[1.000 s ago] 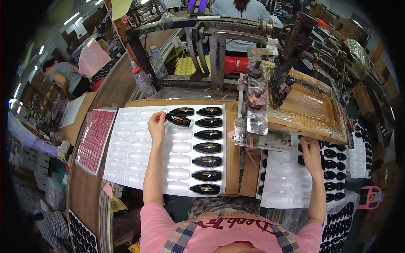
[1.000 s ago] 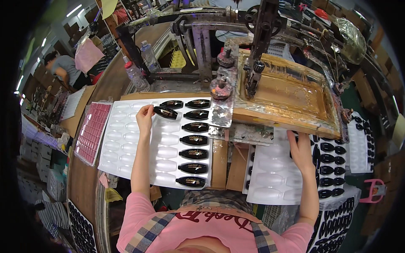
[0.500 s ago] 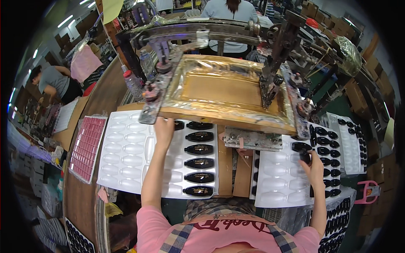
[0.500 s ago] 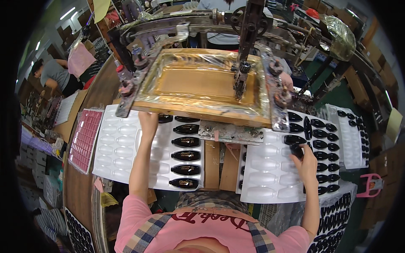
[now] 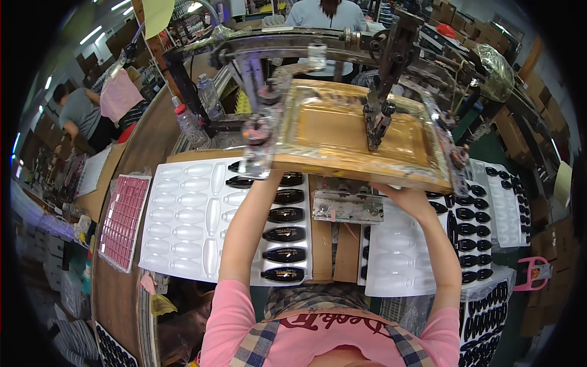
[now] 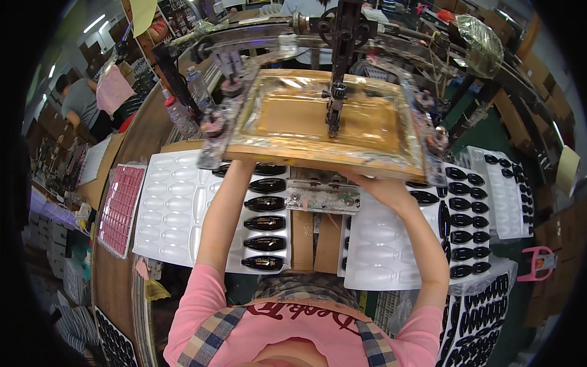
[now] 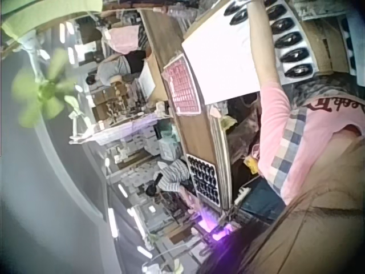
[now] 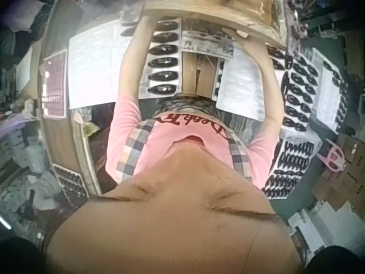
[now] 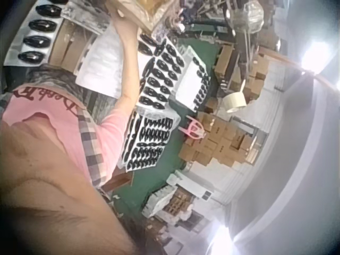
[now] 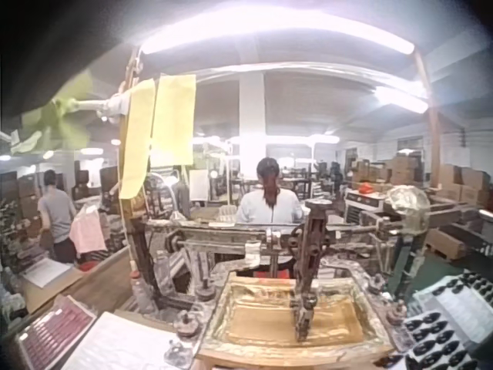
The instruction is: Screen printing gold patterns onto black hair clips using a manual printing machine.
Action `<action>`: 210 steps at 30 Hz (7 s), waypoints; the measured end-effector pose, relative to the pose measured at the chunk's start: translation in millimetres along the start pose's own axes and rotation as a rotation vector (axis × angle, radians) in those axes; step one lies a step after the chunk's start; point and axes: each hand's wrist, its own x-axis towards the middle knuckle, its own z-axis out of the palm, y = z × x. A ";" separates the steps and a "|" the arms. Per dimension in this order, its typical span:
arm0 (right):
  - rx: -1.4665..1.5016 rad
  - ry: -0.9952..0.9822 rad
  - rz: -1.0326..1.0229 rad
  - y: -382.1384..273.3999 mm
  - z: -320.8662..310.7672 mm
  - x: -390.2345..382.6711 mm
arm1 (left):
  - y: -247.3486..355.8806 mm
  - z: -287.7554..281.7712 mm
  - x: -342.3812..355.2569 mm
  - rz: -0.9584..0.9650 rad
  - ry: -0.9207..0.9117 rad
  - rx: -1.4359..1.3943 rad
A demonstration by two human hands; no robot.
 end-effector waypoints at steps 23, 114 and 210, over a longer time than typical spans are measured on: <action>-0.813 -0.081 0.280 91.8 -47.8 -95.8 | -57.2 -159.4 -154.8 -0.363 0.607 0.992; -0.062 -0.241 0.198 -33.7 11.5 5.0 | 28.4 -90.5 -174.1 0.022 0.494 -0.138; -0.102 0.090 -0.008 -13.2 -4.0 -30.1 | 21.0 -110.3 -273.1 -0.157 0.849 -0.023</action>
